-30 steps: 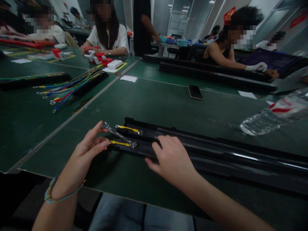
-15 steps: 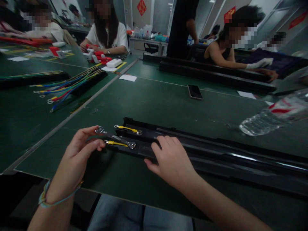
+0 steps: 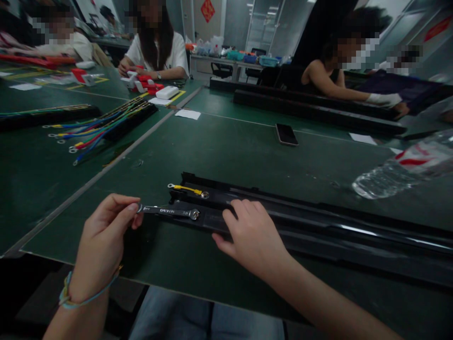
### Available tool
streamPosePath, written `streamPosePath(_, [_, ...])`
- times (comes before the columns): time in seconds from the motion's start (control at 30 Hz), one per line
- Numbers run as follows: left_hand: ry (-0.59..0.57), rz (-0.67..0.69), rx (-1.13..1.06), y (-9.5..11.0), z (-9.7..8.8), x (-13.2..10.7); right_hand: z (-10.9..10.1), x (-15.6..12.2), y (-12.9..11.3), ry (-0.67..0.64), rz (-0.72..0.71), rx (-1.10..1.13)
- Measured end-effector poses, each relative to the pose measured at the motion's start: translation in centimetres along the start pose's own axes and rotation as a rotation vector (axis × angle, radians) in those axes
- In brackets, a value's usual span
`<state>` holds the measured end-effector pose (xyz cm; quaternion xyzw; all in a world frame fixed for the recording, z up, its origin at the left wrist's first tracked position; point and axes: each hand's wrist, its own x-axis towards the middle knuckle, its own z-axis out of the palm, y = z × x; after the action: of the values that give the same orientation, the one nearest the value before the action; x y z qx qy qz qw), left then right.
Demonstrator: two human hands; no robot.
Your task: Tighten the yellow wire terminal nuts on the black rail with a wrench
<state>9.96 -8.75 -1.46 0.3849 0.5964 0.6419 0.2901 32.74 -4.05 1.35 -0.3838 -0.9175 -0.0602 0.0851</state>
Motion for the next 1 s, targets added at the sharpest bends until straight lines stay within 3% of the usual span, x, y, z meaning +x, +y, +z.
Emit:
streamPosePath(0.37, [0.038,-0.075,-0.045,-0.23,0.09,0.29,-0.13,0.04,0.00,-0.012,0.006,0.000])
streamPosePath(0.5, [-0.024,-0.065,-0.056,0.16,0.20,0.16,-0.15,-0.01,-0.01,-0.015,0.003,0.002])
streamPosePath(0.7, [-0.234,-0.107,0.013,0.16,0.23,0.15,-0.05,0.06,-0.04,-0.009,0.002,-0.005])
streamPosePath(1.0, [-0.208,-0.073,0.036,0.15,0.26,0.30,-0.09,0.03,0.01,-0.007,0.000,-0.011])
